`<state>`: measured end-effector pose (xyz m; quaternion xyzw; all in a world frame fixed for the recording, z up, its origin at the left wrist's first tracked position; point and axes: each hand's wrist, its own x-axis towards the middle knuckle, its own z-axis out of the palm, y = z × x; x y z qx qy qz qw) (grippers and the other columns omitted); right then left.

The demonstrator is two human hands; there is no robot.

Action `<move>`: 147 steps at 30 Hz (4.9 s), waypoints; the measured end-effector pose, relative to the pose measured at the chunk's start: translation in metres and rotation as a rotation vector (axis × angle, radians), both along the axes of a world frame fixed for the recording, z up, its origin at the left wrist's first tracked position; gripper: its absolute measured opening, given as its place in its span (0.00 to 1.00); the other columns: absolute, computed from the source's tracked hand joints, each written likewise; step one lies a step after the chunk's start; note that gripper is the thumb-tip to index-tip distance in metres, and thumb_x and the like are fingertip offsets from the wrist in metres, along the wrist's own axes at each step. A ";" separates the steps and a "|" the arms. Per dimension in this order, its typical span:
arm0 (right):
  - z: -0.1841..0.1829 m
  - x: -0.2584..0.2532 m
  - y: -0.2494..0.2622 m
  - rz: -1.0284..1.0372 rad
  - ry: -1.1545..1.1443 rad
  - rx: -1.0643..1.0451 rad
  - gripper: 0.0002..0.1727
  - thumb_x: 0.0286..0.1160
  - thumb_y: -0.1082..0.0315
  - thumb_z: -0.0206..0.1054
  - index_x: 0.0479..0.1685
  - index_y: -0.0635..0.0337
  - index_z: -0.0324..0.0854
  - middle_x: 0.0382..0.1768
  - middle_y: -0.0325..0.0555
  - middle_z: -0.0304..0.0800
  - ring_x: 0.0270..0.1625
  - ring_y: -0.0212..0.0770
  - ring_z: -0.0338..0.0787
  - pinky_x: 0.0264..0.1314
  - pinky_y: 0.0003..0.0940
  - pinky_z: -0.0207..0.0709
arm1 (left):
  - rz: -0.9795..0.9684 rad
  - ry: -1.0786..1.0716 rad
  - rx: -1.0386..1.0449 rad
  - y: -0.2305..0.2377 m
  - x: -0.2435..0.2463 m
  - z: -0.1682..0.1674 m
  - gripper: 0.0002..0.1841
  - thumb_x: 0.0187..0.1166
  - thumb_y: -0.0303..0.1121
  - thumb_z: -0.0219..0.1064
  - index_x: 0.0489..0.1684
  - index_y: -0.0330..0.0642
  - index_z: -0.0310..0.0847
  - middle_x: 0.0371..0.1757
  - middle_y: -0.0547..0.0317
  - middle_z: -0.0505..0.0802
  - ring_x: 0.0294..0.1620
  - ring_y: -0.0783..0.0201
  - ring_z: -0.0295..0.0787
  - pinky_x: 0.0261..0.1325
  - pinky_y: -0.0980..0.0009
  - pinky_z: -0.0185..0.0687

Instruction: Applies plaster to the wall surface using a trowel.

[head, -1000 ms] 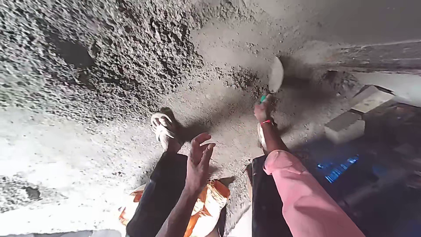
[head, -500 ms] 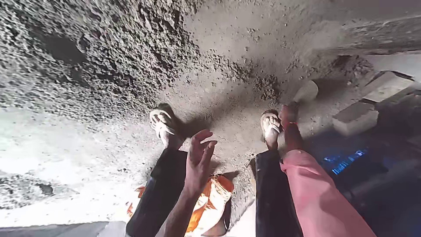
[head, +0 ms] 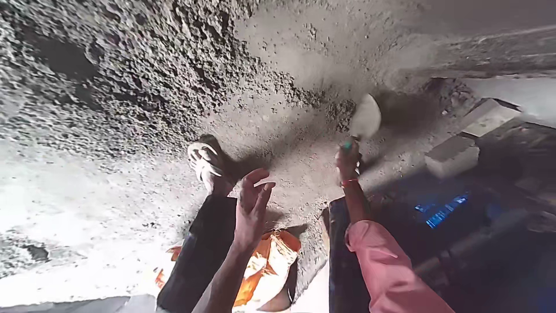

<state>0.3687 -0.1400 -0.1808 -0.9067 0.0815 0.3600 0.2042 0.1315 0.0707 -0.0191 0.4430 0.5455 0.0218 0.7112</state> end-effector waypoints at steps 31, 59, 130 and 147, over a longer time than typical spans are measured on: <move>-0.028 -0.050 0.174 -0.082 0.040 -0.007 0.32 0.84 0.61 0.61 0.83 0.68 0.60 0.46 0.64 0.87 0.40 0.54 0.91 0.42 0.53 0.89 | 0.260 -0.097 0.032 0.039 -0.030 0.014 0.24 0.86 0.34 0.59 0.77 0.29 0.65 0.70 0.42 0.85 0.64 0.49 0.88 0.63 0.55 0.89; 0.004 -0.257 0.294 0.089 0.295 0.209 0.34 0.82 0.60 0.65 0.84 0.56 0.55 0.42 0.61 0.87 0.34 0.54 0.89 0.35 0.54 0.84 | 0.584 -0.072 0.186 0.077 -0.062 0.013 0.20 0.85 0.26 0.57 0.73 0.29 0.65 0.63 0.42 0.86 0.59 0.51 0.89 0.61 0.57 0.89; -0.040 -0.362 0.539 0.726 0.387 0.136 0.11 0.89 0.55 0.58 0.43 0.51 0.70 0.17 0.33 0.68 0.13 0.31 0.70 0.15 0.28 0.73 | 1.468 -0.011 0.074 0.205 -0.242 0.020 0.25 0.81 0.33 0.65 0.77 0.37 0.70 0.70 0.51 0.85 0.62 0.59 0.89 0.64 0.62 0.90; 0.074 -0.493 0.689 1.224 0.539 0.362 0.18 0.84 0.60 0.61 0.66 0.57 0.67 0.26 0.40 0.73 0.16 0.34 0.75 0.17 0.33 0.77 | 1.347 0.056 0.037 0.173 -0.170 0.001 0.25 0.82 0.32 0.65 0.78 0.39 0.69 0.74 0.51 0.83 0.65 0.59 0.88 0.63 0.62 0.91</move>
